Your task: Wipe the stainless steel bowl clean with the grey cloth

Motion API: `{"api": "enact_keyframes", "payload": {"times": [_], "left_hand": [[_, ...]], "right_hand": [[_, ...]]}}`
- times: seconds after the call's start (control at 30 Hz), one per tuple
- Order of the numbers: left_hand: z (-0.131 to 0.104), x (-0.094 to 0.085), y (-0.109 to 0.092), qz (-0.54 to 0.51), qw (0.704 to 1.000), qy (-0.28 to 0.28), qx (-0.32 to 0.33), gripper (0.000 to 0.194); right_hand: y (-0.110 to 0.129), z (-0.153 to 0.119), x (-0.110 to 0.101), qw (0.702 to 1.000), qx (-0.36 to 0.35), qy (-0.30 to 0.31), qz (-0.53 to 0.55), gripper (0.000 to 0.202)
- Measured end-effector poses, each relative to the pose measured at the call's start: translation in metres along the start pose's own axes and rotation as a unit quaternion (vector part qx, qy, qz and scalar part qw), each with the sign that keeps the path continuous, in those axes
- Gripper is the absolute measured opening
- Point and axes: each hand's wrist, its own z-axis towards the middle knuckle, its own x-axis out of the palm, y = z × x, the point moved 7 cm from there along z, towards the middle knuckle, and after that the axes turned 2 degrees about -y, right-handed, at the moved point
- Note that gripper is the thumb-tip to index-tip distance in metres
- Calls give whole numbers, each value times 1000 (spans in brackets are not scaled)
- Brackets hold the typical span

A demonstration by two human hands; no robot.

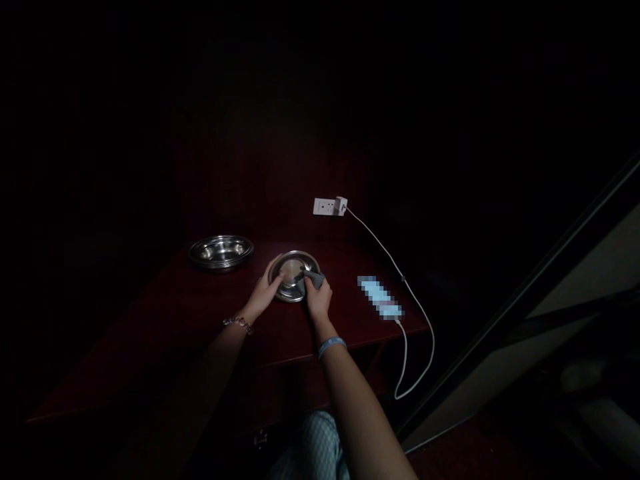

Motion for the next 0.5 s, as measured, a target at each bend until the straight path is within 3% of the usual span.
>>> {"api": "enact_keyframes", "payload": {"times": [0.1,0.2,0.37,0.5], "left_hand": [[-2,6,-10,-9,998,29,46,65],[-4,11,-8,10,998,49,43,69],[-4,16,6,15,997,78,14,58],[-2,14,9,-10,998,57,-8,50]], "right_hand": [[-2,1,-2,1000,11,-7,-12,24],[-4,1,-3,999,24,-18,-18,26],[-5,1,0,999,36,-6,-10,25],[-4,1,-1,999,28,-12,-8,22]]}}
